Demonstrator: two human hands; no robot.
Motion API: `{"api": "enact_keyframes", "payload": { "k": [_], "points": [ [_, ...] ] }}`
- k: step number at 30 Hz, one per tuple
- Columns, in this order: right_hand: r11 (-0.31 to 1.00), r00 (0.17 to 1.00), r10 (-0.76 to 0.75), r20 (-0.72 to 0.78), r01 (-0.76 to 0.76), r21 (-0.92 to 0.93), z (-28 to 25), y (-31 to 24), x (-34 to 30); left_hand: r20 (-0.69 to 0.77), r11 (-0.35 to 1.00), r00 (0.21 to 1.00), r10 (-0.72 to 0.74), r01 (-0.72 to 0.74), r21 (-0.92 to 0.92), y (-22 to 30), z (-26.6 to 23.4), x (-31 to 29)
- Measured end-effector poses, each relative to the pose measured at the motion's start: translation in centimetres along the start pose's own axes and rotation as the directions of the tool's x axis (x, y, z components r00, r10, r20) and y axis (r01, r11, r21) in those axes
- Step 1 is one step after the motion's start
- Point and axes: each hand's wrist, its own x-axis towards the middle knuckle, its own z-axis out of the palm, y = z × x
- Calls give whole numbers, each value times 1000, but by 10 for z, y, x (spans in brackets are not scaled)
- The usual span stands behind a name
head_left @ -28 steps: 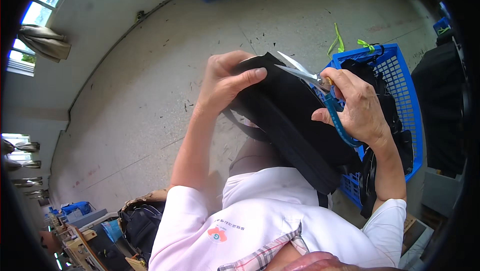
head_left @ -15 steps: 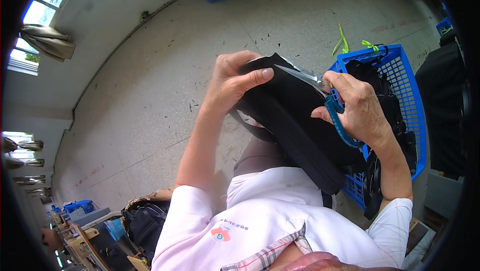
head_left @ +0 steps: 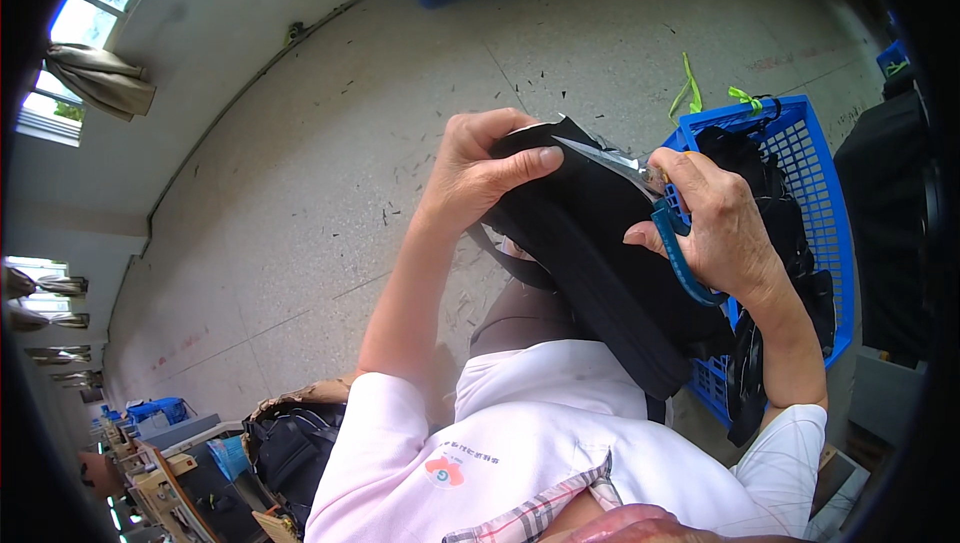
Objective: Trimming excess material and loose threads from black backpacks using scissors in a manufacturing facility.
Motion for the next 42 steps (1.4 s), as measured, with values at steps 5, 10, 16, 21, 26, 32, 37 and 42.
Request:
{"api": "enact_keyframes", "payload": {
  "k": [5,10,16,21,26,32,37,42],
  "points": [
    [1000,1000,1,-7,-1,-27,3,8,-5,22,1000,1000,14,-14,-7,-1,3,4],
    [1000,1000,17,3,-17,-3,-4,11,-5,28,999,1000,-7,6,39,-1,6,7],
    [995,998,-68,8,68,-71,-20,15,8,73,999,997,6,-10,52,1,11,13],
    [996,996,-42,84,48,-77,-30,19,3,86,999,995,42,-40,-18,0,19,18],
    [996,991,-47,123,56,-68,-41,21,11,108,1000,994,9,-11,16,4,21,19],
    [979,970,-154,191,176,-105,-52,29,24,129,996,991,41,-50,71,1,26,23],
    [988,933,7,360,49,-146,-56,29,23,144,992,988,60,-75,102,6,25,21],
    [937,991,39,131,-82,340,-47,35,15,85,1000,996,15,-17,23,5,35,25]
  ]
}}
